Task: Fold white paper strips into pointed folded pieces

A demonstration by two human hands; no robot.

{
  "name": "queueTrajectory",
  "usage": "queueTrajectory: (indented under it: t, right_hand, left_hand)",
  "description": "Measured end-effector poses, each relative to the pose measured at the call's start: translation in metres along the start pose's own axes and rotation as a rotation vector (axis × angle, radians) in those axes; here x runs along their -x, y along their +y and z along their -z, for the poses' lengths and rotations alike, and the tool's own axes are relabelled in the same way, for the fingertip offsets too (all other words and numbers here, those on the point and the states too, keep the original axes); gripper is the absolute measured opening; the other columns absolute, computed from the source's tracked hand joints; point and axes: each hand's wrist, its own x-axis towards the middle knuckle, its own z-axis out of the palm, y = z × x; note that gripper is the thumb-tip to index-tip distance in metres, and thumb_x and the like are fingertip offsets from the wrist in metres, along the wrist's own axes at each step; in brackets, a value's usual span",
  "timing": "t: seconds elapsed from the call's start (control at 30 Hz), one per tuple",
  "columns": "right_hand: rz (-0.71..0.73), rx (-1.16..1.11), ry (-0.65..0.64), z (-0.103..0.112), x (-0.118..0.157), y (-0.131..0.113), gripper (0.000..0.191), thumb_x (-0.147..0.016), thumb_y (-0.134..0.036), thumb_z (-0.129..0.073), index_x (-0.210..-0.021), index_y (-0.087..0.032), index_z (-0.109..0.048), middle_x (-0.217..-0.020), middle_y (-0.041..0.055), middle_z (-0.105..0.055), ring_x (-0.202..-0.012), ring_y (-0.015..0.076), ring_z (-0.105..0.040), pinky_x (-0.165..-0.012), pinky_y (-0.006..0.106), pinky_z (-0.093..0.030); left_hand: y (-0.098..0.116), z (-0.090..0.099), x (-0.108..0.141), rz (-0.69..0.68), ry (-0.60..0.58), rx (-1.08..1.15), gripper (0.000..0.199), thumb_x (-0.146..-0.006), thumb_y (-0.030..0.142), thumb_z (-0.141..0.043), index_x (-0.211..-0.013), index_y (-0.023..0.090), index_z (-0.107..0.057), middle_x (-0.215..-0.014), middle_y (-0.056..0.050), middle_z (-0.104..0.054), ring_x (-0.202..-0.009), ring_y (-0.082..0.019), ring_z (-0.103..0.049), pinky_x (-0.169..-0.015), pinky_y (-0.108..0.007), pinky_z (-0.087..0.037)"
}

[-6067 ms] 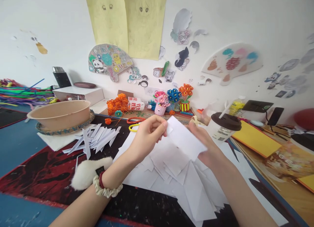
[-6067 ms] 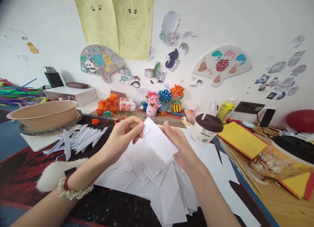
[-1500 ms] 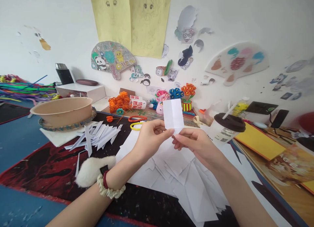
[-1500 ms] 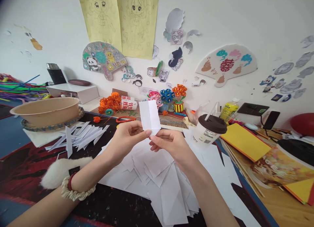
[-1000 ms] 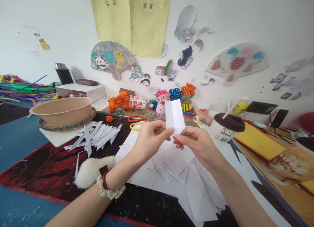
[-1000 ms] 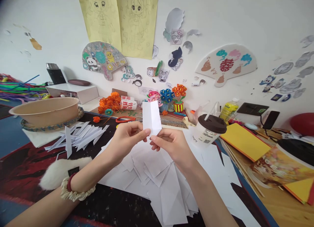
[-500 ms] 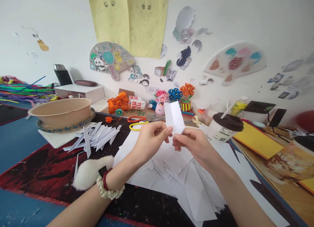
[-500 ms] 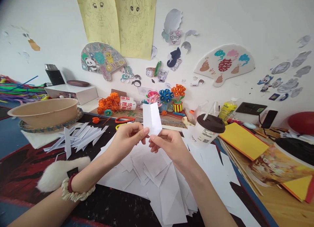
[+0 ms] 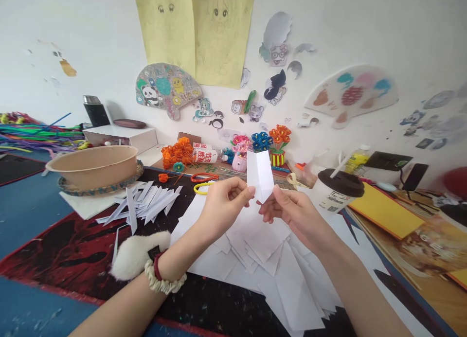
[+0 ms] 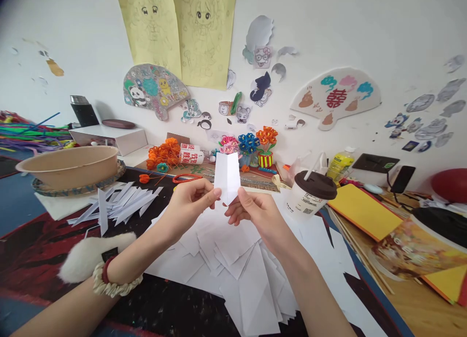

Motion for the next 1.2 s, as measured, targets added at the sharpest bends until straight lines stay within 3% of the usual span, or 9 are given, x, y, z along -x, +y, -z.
queueTrajectory:
  t: [0.23,0.43,0.6,0.77,0.83,1.0,1.2]
  right_hand:
    - [0.012,0.114,0.025,-0.0002,-0.0004,0.0020,0.026,-0.077,-0.043,-0.073,-0.071,-0.017,-0.070,-0.068,0.0039,-0.066,-0.059,0.0148,-0.059,-0.056,0.029,-0.048]
    - [-0.015,0.169,-0.042,-0.0027,0.0007,-0.0016,0.029,-0.080,-0.044,-0.070,-0.070,-0.017,-0.069,-0.064,0.0031,-0.065,-0.057,0.0148,-0.059,-0.057,0.030,-0.049]
    - [0.021,0.087,0.069,0.0000,-0.0033,-0.0023,0.032,-0.084,-0.049,-0.063,-0.084,-0.018,-0.070,-0.080,0.0055,-0.068,-0.070,0.0167,-0.060,-0.063,0.029,-0.048]
    - [0.028,0.067,0.139,0.0009,-0.0031,0.0010,0.027,-0.080,-0.042,-0.070,-0.098,-0.022,-0.072,-0.095,0.0061,-0.070,-0.085,0.0212,-0.063,-0.072,0.032,-0.050]
    - [0.063,0.083,0.144,0.0002,-0.0026,0.0020,0.022,-0.080,-0.038,-0.071,-0.094,-0.022,-0.073,-0.090,0.0051,-0.070,-0.081,0.0197,-0.062,-0.069,0.030,-0.049]
    - [0.098,0.125,0.125,-0.0032,-0.0036,0.0014,0.015,-0.080,-0.032,-0.070,-0.080,-0.018,-0.071,-0.066,0.0010,-0.064,-0.059,0.0142,-0.055,-0.057,0.028,-0.047]
    - [0.039,0.124,0.118,-0.0061,-0.0025,0.0030,0.025,-0.083,-0.040,-0.065,-0.079,-0.016,-0.068,-0.076,0.0043,-0.067,-0.072,0.0179,-0.060,-0.062,0.029,-0.047]
  left_hand:
    - [-0.0004,-0.0014,-0.0008,-0.025,-0.048,-0.015,0.028,-0.086,0.034,-0.057,-0.066,0.016,-0.058,-0.062,0.000,-0.059,-0.057,-0.011,-0.050,-0.052,-0.022,-0.036]
    - [-0.0055,0.0010,-0.0038,-0.013,0.023,0.063,0.024,-0.084,0.036,-0.060,-0.077,0.013,-0.063,-0.071,-0.004,-0.062,-0.063,-0.014,-0.054,-0.055,-0.024,-0.040]
    - [-0.0015,0.0017,-0.0025,0.047,-0.137,0.097,0.017,-0.081,0.027,-0.061,-0.083,0.012,-0.067,-0.075,-0.005,-0.066,-0.062,-0.013,-0.054,-0.053,-0.022,-0.039]
    - [-0.0016,0.0009,-0.0012,-0.053,-0.285,-0.157,0.017,-0.080,0.024,-0.059,-0.070,0.013,-0.067,-0.061,0.000,-0.058,-0.055,-0.011,-0.046,-0.051,-0.022,-0.033]
    - [-0.0036,0.0012,-0.0018,-0.081,-0.258,-0.206,0.021,-0.083,0.026,-0.057,-0.069,0.014,-0.065,-0.058,0.001,-0.055,-0.053,-0.010,-0.044,-0.050,-0.022,-0.031]
    - [-0.0050,0.0041,-0.0050,-0.074,0.013,-0.148,0.019,-0.085,0.029,-0.057,-0.072,0.015,-0.062,-0.066,-0.001,-0.061,-0.061,-0.013,-0.052,-0.056,-0.023,-0.039]
    - [-0.0009,-0.0006,-0.0004,-0.106,-0.054,-0.207,0.015,-0.084,0.021,-0.058,-0.070,0.015,-0.061,-0.066,0.000,-0.063,-0.060,-0.012,-0.054,-0.056,-0.023,-0.039]
